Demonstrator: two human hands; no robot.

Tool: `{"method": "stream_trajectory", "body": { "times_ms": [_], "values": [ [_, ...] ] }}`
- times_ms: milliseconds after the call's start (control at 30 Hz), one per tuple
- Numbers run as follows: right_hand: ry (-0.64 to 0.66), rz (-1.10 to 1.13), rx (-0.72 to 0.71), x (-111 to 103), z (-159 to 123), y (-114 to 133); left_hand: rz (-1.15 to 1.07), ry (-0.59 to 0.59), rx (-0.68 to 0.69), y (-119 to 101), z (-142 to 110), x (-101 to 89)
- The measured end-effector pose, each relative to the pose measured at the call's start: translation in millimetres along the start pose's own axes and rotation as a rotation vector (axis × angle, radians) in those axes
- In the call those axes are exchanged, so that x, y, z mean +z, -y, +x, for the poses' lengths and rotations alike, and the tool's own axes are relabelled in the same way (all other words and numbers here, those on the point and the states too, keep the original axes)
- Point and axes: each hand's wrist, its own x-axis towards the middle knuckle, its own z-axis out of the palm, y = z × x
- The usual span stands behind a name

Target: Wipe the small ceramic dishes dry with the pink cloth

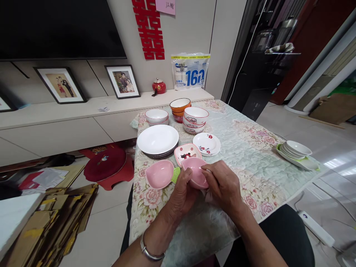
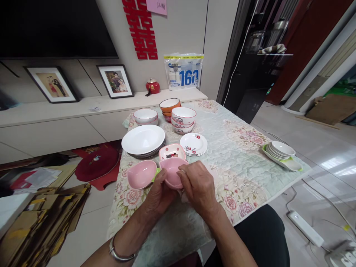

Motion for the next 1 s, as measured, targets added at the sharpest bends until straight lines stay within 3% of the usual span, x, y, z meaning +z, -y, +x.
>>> {"method": "stream_trajectory", "body": {
  "times_ms": [100,200,333,433,500,567,667,800,867,1000],
  "values": [
    [-0.118,-0.041,0.097,-1,1,-3,0.003,-0.025,0.05,-2,0,1.9],
    [-0.154,-0.012,0.214,-4,1,-9,0.044,-0.015,0.094,-2,0,2.1],
    [-0.245,0.098,0.362,-7,0,-23,0.107,0.056,0.099,-1,-2,0.2],
    [-0.345,0.228,0.553,-5,-1,-30,0.139,0.113,0.073,0,-6,0.2],
    [-0.314,0.366,0.677,-2,-1,-30,0.159,0.146,0.076,0,-8,1.2],
    [-0.19,0.494,0.746,4,-2,-27,0.181,0.173,0.105,-1,-9,2.4],
    [-0.044,0.446,0.662,11,-3,-23,0.216,0.196,0.154,-2,-10,3.8],
    [-0.14,0.102,0.535,13,-4,-20,0.243,0.191,0.161,-4,-9,4.4],
    [-0.168,0.057,0.56,11,-5,-20,0.249,0.193,0.159,-4,-10,4.1],
    [-0.104,0.128,0.643,6,-6,-18,0.237,0.182,0.179,-2,-9,2.5]
  ]
}}
